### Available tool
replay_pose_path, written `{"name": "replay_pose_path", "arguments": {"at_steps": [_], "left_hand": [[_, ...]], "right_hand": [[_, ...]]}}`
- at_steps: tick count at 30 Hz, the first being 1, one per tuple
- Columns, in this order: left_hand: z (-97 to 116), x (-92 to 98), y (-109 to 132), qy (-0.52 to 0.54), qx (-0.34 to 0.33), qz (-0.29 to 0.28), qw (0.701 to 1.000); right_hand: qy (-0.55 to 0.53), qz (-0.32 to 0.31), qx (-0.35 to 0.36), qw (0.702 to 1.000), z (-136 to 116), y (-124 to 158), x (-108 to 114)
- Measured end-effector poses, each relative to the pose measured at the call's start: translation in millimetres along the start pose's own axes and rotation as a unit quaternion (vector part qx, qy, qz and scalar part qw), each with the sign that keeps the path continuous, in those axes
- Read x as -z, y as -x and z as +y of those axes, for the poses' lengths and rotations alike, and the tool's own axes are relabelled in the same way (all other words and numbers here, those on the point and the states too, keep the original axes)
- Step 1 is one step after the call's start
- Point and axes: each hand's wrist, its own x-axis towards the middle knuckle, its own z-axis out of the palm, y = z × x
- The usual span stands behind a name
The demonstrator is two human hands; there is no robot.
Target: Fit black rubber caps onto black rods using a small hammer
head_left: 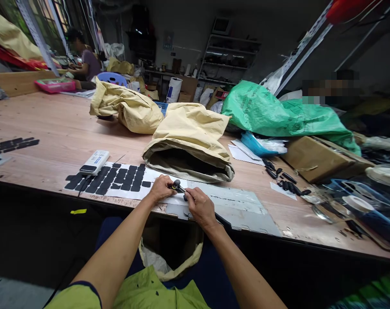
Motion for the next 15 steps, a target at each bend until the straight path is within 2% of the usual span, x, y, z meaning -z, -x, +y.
{"name": "replay_pose_path", "arguments": {"at_steps": [2, 6, 11, 15], "left_hand": [[0.3, -0.6, 0.1, 0.008, 0.005, 0.002, 1.0], [1.3, -1.5, 1.1, 0.029, 0.015, 0.007, 0.999], [2.7, -1.2, 1.7, 0.026, 0.015, 0.012, 0.999], [5.2, 0.0, 2.5, 0.007, 0.009, 0.006, 1.0]], "right_hand": [[0.008, 0.002, -0.011, 1.0, 2.1, -0.5, 1.1], [-0.003, 0.046, -0.018, 0.999, 6.2, 0.3, 8.6], [0.016, 0.019, -0.02, 0.999, 12.0, 3.8, 10.7], [0.014, 0.044, -0.03, 0.999, 24.2, -12.2, 10.1]]}}
